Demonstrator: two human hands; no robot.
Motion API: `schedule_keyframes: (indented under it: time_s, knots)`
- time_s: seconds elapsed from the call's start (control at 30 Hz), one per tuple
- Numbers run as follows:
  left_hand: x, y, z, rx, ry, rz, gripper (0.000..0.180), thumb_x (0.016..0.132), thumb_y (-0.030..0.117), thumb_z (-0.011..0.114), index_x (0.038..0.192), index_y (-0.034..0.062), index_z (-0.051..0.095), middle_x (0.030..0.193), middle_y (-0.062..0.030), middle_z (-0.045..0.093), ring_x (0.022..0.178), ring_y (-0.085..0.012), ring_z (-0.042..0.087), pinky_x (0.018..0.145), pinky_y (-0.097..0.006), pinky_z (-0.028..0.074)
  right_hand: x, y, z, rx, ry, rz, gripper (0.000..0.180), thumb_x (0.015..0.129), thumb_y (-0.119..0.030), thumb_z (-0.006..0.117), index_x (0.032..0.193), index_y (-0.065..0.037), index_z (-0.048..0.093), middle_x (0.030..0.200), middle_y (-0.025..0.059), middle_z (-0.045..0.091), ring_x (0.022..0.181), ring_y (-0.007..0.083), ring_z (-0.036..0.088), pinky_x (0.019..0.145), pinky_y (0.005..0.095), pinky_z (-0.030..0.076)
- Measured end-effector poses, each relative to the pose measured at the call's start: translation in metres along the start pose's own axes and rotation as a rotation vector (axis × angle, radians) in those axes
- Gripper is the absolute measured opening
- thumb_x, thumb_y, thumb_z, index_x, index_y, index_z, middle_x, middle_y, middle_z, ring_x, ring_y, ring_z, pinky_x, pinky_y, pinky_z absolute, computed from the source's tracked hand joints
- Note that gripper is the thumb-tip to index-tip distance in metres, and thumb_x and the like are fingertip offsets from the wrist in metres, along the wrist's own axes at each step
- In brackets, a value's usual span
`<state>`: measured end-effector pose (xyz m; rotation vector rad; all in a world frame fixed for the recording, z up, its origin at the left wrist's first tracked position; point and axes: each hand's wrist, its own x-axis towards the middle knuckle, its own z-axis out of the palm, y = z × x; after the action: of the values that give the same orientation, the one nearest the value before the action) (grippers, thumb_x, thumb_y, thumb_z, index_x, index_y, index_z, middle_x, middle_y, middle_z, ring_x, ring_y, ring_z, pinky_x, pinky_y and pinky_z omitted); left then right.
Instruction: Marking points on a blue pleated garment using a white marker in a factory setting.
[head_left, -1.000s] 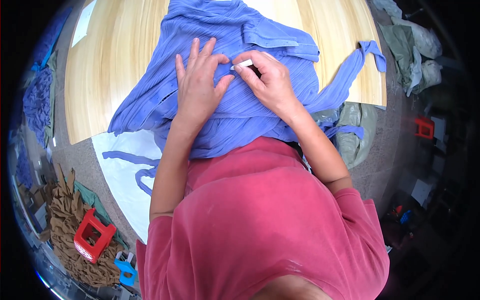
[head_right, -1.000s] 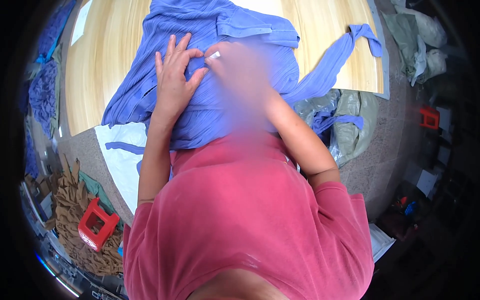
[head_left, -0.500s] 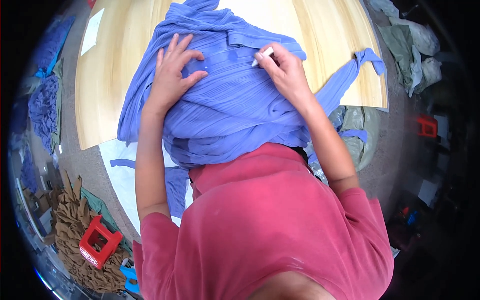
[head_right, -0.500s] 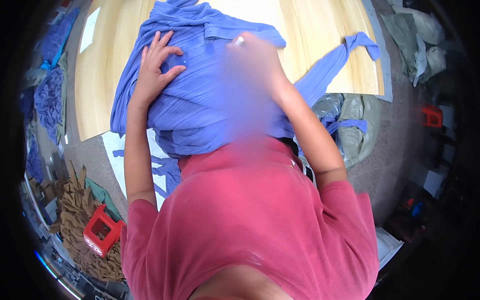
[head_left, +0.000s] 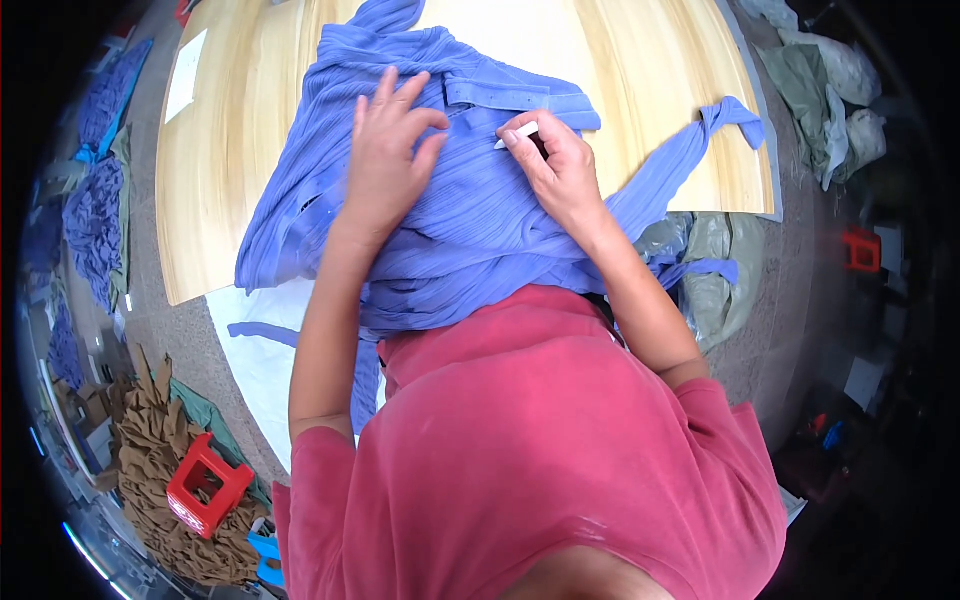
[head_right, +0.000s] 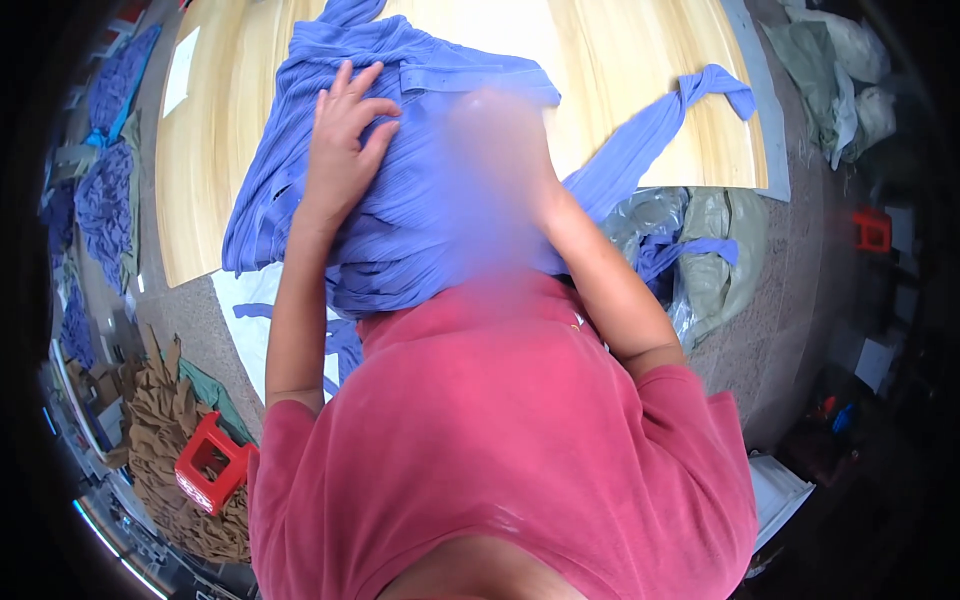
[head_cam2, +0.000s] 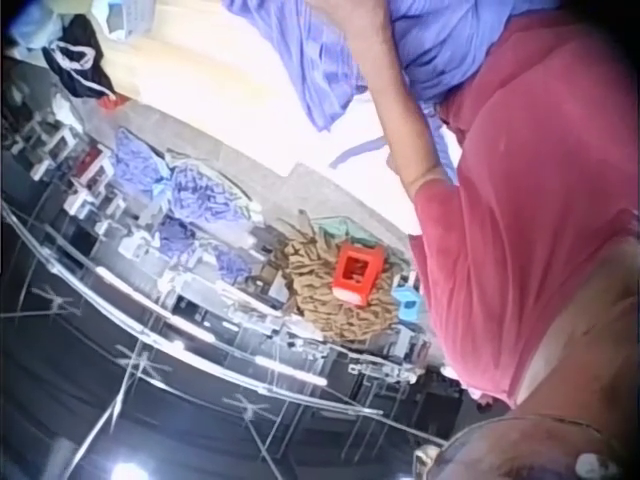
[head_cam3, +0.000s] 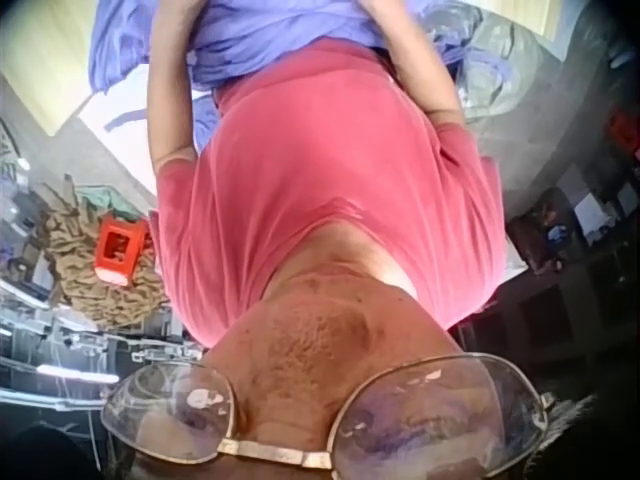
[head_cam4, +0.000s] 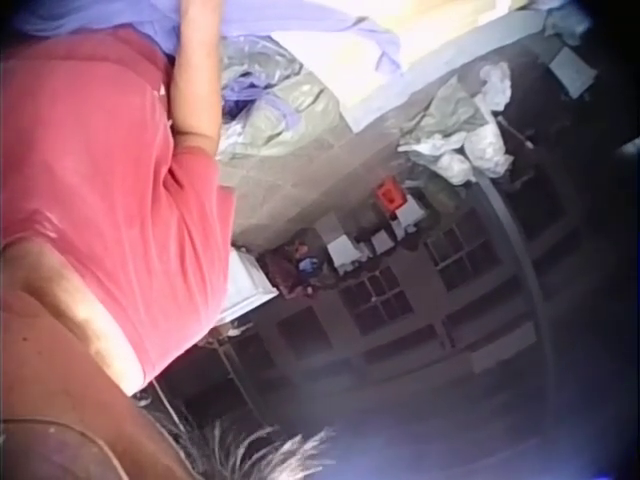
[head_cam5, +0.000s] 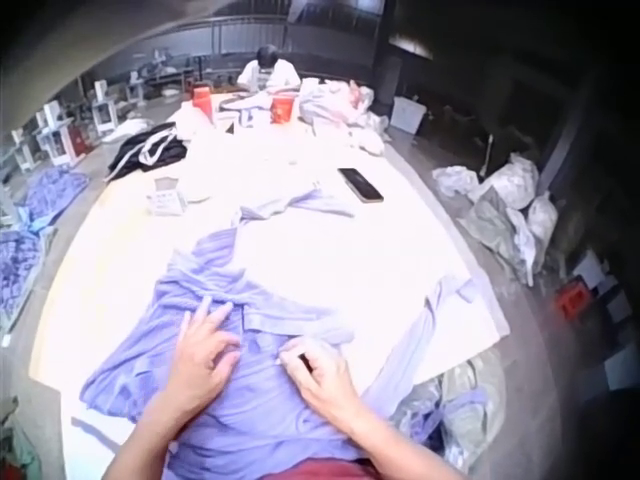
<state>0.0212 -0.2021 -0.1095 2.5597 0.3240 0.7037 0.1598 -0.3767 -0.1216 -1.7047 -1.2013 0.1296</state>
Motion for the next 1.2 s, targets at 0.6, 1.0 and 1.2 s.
schedule_keyframes:
  time_s: [0.6,1.0,1.2]
  knots:
    - [-0.012,0.009,0.019,0.009,-0.046,-0.163,0.037,0.075,0.025,0.079,0.108,0.0162,0.065,0.145,-0.0127,0.047,0.143,-0.0348,0.029,0.112,-0.063,0.016,0.020,-0.019,0.022,-0.043,-0.047,-0.012,0.013,0.089,-0.008,0.065,0.101,-0.003,0.065,0.087,0.0064,0.065,0.075,0.0154,0.063,0.066,0.0267,0.049]
    - [-0.012,0.006,0.020,0.006,-0.027,-0.157,0.038,0.074,0.025,0.079,0.108,0.0151,0.065,0.144,-0.0126,0.047,0.142,-0.0349,0.031,0.112,-0.063,0.017,0.022,-0.017,0.030,-0.134,-0.059,-0.096,0.010,0.085,-0.007,0.067,0.095,-0.005,0.065,0.083,0.0096,0.063,0.075,0.0264,0.062,0.066,0.0347,0.050]
    - [-0.014,0.003,0.019,0.016,-0.037,-0.153,0.038,0.074,0.025,0.079,0.108,0.0152,0.065,0.144,-0.0125,0.047,0.142,-0.0351,0.031,0.112,-0.062,0.017,0.034,-0.018,0.024,-0.226,-0.100,-0.027,0.011,0.090,-0.013,0.066,0.088,-0.003,0.062,0.068,0.0068,0.060,0.062,0.0129,0.058,0.057,0.0289,0.046]
